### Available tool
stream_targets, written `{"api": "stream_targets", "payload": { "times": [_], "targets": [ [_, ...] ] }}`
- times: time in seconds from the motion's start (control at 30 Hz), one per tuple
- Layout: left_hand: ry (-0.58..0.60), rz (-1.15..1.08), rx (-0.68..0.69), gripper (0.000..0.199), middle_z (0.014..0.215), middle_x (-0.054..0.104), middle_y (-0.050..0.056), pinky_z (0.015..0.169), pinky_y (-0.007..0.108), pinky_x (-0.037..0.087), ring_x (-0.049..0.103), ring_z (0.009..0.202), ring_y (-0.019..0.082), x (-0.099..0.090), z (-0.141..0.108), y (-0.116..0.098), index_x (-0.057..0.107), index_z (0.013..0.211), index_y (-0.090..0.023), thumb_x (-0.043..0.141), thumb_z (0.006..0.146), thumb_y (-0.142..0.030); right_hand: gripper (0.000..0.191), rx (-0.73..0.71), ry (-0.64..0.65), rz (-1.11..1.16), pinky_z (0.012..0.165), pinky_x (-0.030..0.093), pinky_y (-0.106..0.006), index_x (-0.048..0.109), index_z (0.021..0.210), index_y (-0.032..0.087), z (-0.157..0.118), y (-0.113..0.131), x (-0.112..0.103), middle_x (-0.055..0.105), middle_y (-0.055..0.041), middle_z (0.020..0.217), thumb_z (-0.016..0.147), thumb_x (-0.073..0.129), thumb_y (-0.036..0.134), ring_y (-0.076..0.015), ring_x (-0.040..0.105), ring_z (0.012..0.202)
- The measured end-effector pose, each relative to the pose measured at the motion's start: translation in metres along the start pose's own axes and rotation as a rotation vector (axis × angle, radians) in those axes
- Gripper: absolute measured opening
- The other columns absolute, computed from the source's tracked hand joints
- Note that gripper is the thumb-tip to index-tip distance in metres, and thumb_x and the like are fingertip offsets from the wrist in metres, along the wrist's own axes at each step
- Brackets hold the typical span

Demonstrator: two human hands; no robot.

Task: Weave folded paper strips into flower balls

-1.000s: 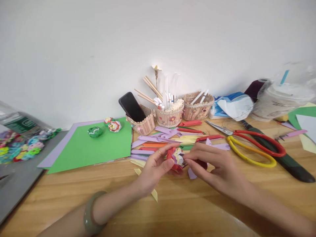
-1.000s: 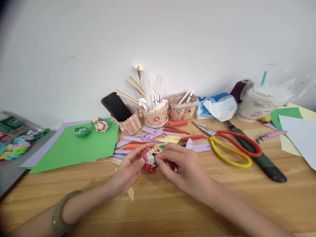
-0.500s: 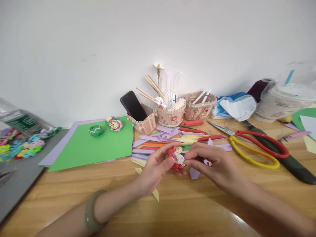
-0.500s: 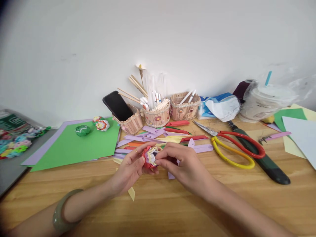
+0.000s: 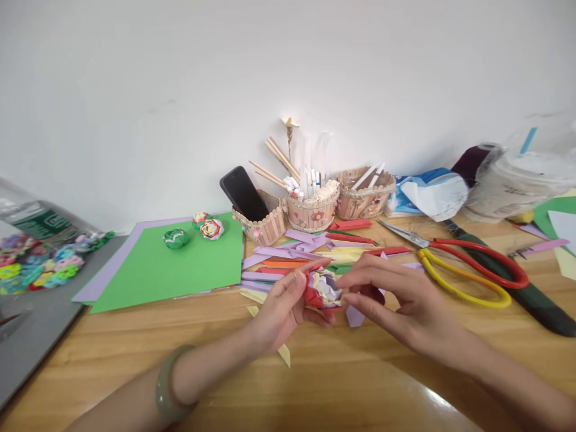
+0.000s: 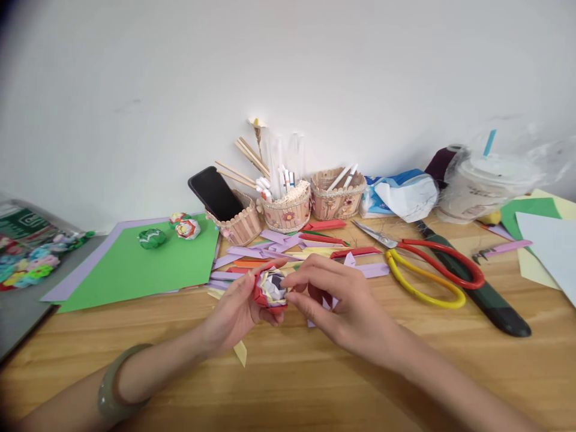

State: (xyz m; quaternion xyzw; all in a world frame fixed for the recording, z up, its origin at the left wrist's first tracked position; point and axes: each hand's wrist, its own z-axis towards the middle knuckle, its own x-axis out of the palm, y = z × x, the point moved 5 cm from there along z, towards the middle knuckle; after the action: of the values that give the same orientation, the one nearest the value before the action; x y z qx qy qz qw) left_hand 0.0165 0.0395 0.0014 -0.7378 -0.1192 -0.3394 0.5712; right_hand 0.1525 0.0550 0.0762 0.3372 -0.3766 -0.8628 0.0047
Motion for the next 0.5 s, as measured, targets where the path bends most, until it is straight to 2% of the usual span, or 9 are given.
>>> {"api": "stream_targets", "payload": {
  "times": [0.13, 0.23, 0.37, 0.43, 0.5],
  "targets": [
    [0.019, -0.005, -0.071, 0.052, 0.069, 0.067, 0.007, 0.055, 0.025, 0.051, 0.063, 0.057, 0.014, 0.0006, 0.0016, 0.0071, 0.055, 0.119, -0.015, 0.049, 0.081, -0.050, 0.010, -0.103, 0.028, -0.049, 0.048, 0.043, -0.019, 0.060, 0.083, 0.016, -0.0003, 0.0055, 0.0038, 0.058, -0.0028, 0.073, 0.081, 0.054, 0.008, -0.0084, 0.051, 0.057],
    [0.014, -0.014, -0.081, 0.054, 0.079, 0.067, 0.008, 0.058, 0.026, 0.052, 0.064, 0.063, 0.015, 0.0016, 0.0016, 0.0063, 0.055, 0.119, -0.017, 0.050, 0.079, -0.052, 0.010, -0.129, 0.014, -0.118, 0.049, 0.043, -0.019, 0.059, 0.080, 0.016, 0.0006, 0.0064, 0.0046, 0.057, -0.0029, 0.071, 0.081, 0.053, 0.008, -0.0088, 0.051, 0.057],
    [-0.025, 0.013, -0.029, 0.056, 0.095, 0.065, 0.005, 0.065, 0.028, 0.051, 0.063, 0.070, 0.014, 0.0025, 0.0007, -0.0001, 0.052, 0.121, -0.024, 0.070, 0.068, -0.036, 0.012, -0.092, 0.003, -0.145, 0.048, 0.042, -0.019, 0.058, 0.074, 0.016, 0.0017, 0.0030, 0.0041, 0.055, -0.0021, 0.066, 0.082, 0.051, 0.010, -0.0088, 0.049, 0.054],
    [-0.091, 0.045, -0.017, 0.053, 0.097, 0.064, 0.003, 0.067, 0.028, 0.050, 0.061, 0.070, 0.012, 0.0005, 0.0003, -0.0013, 0.057, 0.115, -0.025, 0.074, 0.065, -0.026, 0.014, -0.064, 0.018, -0.141, 0.048, 0.042, -0.019, 0.058, 0.072, 0.017, 0.0017, 0.0014, 0.0048, 0.055, -0.0016, 0.065, 0.082, 0.050, 0.009, -0.0088, 0.049, 0.054],
    [-0.143, 0.079, -0.008, 0.048, 0.096, 0.064, 0.002, 0.067, 0.028, 0.049, 0.061, 0.069, 0.012, -0.0018, 0.0002, -0.0014, 0.060, 0.109, -0.024, 0.075, 0.063, -0.024, 0.016, -0.040, 0.033, -0.148, 0.048, 0.041, -0.018, 0.058, 0.071, 0.017, 0.0013, 0.0005, 0.0058, 0.054, -0.0011, 0.064, 0.081, 0.049, 0.009, -0.0084, 0.049, 0.054]
  ]
}}
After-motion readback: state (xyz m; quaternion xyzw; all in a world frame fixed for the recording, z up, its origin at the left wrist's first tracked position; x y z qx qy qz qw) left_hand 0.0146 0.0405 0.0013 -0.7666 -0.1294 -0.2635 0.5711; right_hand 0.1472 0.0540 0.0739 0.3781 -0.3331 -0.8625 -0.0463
